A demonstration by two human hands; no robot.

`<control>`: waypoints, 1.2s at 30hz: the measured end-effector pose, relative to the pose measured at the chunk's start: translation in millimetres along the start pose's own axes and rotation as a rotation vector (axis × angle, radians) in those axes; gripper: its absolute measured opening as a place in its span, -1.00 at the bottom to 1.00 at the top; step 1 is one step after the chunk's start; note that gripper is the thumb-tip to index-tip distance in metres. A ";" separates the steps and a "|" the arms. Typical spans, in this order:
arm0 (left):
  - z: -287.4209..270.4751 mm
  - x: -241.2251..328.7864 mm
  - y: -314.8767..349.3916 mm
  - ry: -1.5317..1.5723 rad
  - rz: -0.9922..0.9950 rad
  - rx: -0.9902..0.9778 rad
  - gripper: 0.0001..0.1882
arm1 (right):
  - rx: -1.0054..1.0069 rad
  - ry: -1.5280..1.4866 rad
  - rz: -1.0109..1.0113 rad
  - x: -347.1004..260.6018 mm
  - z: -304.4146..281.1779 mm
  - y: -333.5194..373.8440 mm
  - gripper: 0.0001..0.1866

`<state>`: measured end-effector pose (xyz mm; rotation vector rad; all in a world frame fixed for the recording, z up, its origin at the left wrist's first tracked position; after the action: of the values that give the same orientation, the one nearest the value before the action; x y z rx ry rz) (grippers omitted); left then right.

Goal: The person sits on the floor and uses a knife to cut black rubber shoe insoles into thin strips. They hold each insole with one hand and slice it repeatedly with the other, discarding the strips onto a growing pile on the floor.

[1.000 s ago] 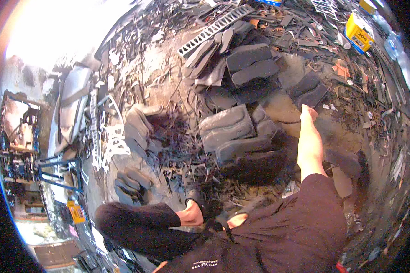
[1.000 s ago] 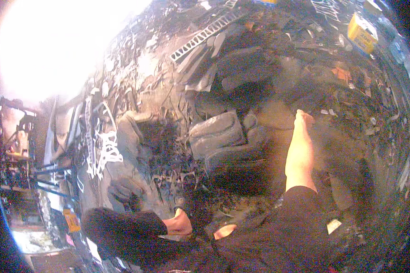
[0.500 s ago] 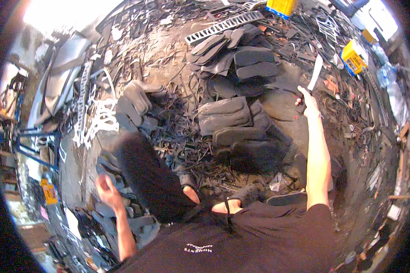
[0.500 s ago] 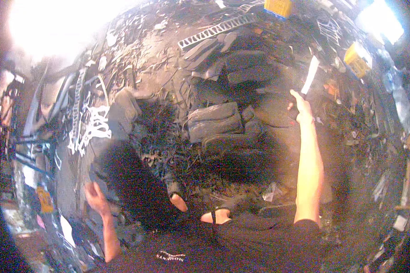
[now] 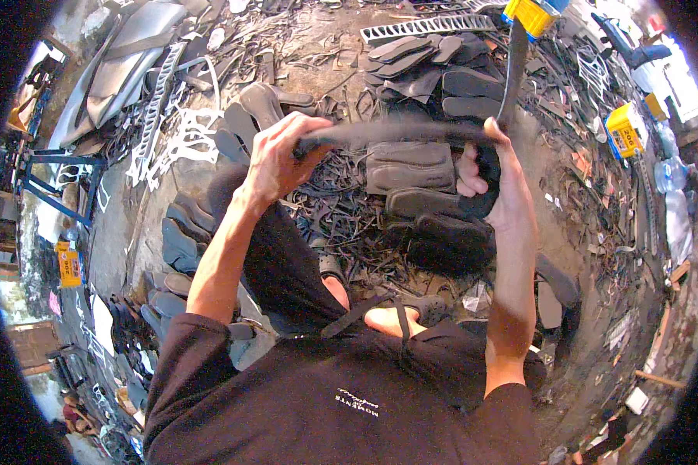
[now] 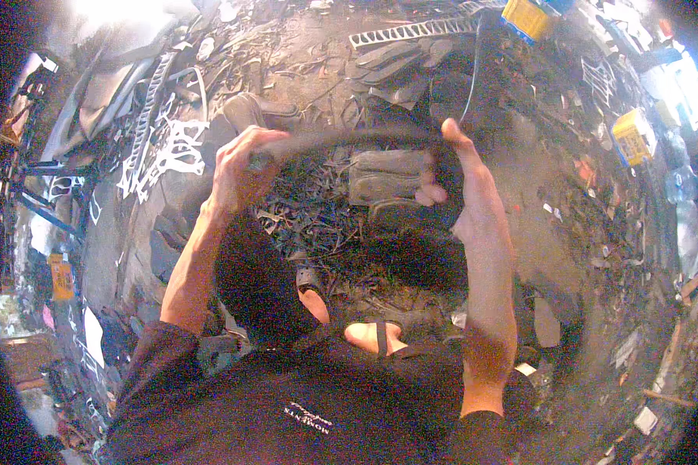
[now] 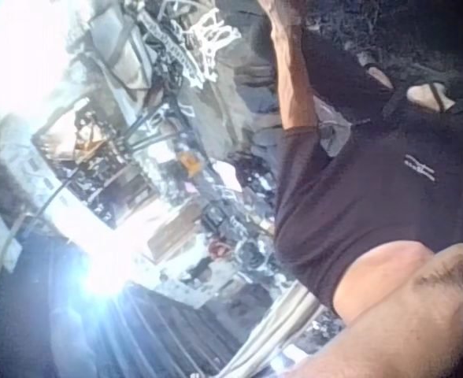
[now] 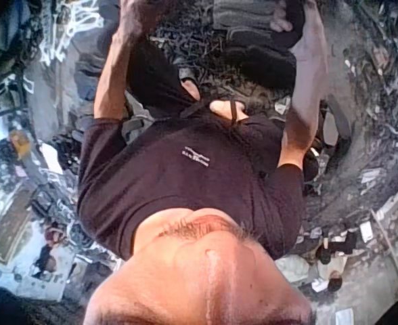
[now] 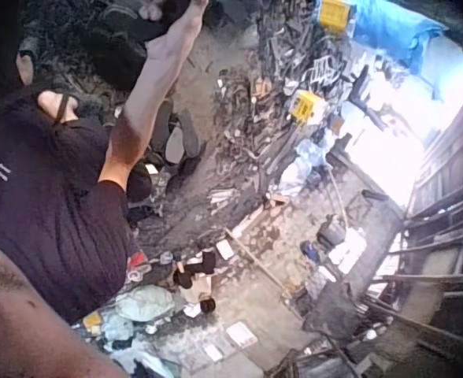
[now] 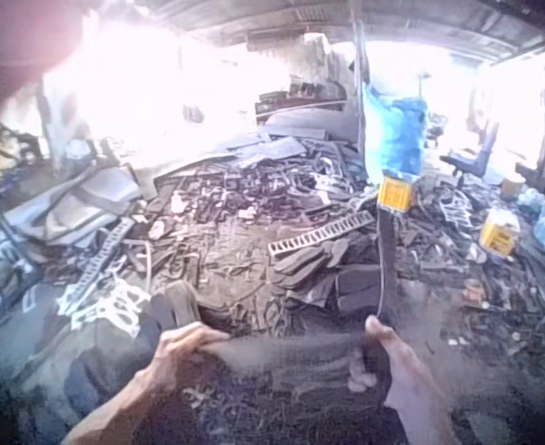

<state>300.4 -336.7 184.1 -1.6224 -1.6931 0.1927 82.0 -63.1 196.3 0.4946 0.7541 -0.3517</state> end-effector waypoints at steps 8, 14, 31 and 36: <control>-13.0 13.9 46.3 0.555 -0.962 0.606 -0.47 | 0.339 0.622 -0.340 80.9 43.4 15.8 -0.80; -1.4 52.3 91.4 1.049 -1.462 0.594 -0.40 | 0.152 1.133 -0.430 173.9 103.0 85.2 -0.66; -2.2 53.4 106.3 1.072 -1.466 0.551 -0.34 | 0.223 1.302 -0.301 219.8 96.3 51.3 -0.80; -10.3 51.6 109.4 1.090 -1.472 0.576 -0.36 | 0.152 1.320 -0.249 216.1 107.1 13.8 -0.69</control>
<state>398.3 -274.6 148.1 0.2452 -1.2831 -0.7274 295.6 -137.2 111.3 0.7707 2.0905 -0.2850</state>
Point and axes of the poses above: each hand's wrist, its own y-axis away from the middle knuckle, its own z-axis out of the palm, x = y × z, the point moved 2 cm from there along -y, towards the middle knuckle
